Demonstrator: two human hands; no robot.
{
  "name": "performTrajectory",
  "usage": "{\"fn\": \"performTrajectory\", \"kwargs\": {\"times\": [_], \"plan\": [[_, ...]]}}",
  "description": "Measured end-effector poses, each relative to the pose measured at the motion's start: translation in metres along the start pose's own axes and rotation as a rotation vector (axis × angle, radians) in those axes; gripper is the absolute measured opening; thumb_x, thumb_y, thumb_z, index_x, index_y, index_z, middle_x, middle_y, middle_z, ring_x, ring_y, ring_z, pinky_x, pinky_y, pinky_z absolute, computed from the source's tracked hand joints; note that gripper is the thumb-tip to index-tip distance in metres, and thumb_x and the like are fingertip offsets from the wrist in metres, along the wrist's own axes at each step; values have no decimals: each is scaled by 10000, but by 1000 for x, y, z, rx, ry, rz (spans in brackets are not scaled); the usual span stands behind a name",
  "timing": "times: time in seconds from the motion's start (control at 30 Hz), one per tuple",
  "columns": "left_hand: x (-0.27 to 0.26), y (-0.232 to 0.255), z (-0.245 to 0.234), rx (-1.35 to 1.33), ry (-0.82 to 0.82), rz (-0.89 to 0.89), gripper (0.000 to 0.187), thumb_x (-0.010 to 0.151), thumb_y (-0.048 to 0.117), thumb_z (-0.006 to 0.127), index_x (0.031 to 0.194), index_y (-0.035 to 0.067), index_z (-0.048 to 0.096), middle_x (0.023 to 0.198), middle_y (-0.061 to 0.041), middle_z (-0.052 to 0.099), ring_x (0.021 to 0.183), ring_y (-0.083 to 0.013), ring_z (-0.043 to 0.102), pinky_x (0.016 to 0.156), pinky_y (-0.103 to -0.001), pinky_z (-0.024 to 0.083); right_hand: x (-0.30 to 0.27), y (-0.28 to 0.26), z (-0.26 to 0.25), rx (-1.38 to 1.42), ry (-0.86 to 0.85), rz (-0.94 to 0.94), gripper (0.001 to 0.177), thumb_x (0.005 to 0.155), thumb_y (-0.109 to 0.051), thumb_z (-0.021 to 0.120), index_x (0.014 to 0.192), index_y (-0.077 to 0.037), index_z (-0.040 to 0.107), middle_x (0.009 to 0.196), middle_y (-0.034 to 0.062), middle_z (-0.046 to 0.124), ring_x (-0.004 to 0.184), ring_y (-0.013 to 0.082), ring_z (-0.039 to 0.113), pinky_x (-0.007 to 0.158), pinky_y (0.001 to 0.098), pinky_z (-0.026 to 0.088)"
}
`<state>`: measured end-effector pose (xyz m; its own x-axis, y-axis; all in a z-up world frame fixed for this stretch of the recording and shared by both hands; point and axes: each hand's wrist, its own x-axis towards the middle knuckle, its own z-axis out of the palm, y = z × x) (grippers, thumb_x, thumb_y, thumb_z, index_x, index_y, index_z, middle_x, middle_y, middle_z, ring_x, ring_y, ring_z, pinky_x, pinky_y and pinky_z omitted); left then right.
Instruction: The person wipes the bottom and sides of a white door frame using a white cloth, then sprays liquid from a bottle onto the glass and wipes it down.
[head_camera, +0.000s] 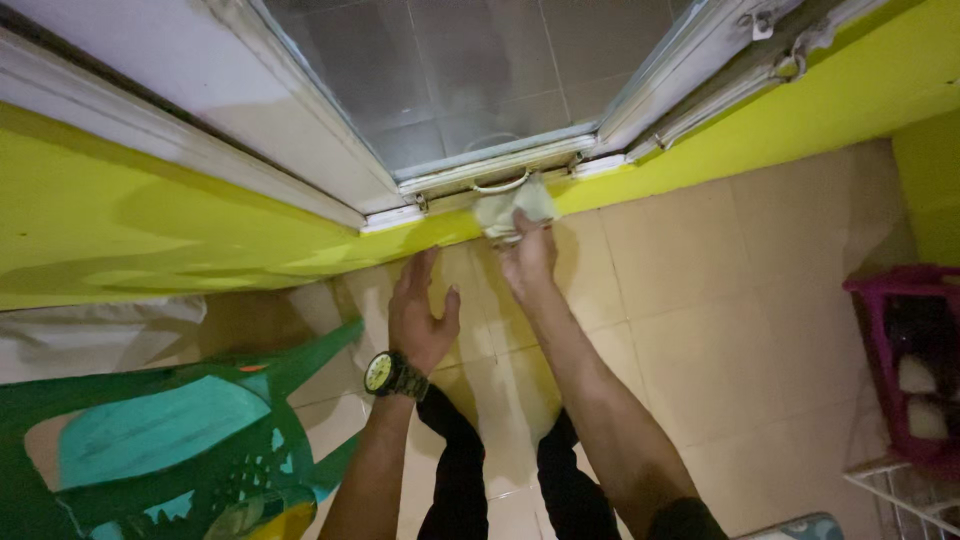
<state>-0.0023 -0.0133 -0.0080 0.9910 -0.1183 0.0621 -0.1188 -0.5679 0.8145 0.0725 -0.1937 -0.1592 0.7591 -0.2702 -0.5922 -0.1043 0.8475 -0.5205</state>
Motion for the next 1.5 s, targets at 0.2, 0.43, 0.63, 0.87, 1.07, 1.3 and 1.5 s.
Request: {"fn": "performTrajectory", "kwargs": {"times": [0.2,0.43,0.63,0.87,1.07,1.3,1.5], "plan": [[-2,-2,4,6,28,34,597,896,96,676,1454,9,482,1394,-277,565,1201,-452,592,963,-461,542,12,-3,-11,197,-92,42,379,1061,-79,471,1439,-59,471,1264,148,632,1083,304,654,854,452,564],[-6,-5,-2,63,49,29,599,881,86,686,1446,14,497,1376,-269,585,1187,-448,601,956,-469,536,3,25,2,183,-71,93,356,998,-53,474,1351,-45,518,1249,149,633,1091,298,664,926,465,567],[-13,-6,-5,36,46,-6,613,881,100,695,1451,7,490,1380,-271,583,1186,-441,604,944,-448,553,26,58,-2,430,-96,198,320,1016,-23,495,1331,26,475,1228,198,594,1096,336,634,948,497,566],[-11,-15,2,29,47,54,624,891,109,698,1466,-2,483,1425,-279,558,1264,-438,574,965,-454,554,5,4,-7,277,-70,112,372,994,-84,493,1359,-12,473,1244,180,613,1110,334,639,929,487,564],[-10,-21,14,5,21,69,626,908,129,688,1479,3,464,1450,-267,539,1264,-433,567,949,-448,548,-53,-26,7,-510,47,-573,422,999,83,508,1387,-81,502,1359,135,607,1240,331,613,1039,428,504],[-15,-28,20,-7,-28,12,647,892,139,678,1481,10,443,1428,-241,543,1212,-413,585,960,-448,534,-62,-45,16,-1316,-6,-1088,723,764,199,464,1431,-64,556,1432,196,558,1311,407,496,1076,414,423],[-20,-38,24,154,11,94,639,891,167,697,1464,-1,469,1427,-266,539,1278,-462,535,1042,-533,445,-50,-32,29,-1402,42,-1137,712,714,171,483,1374,-60,616,1419,129,596,1308,384,491,1125,457,403]]}}
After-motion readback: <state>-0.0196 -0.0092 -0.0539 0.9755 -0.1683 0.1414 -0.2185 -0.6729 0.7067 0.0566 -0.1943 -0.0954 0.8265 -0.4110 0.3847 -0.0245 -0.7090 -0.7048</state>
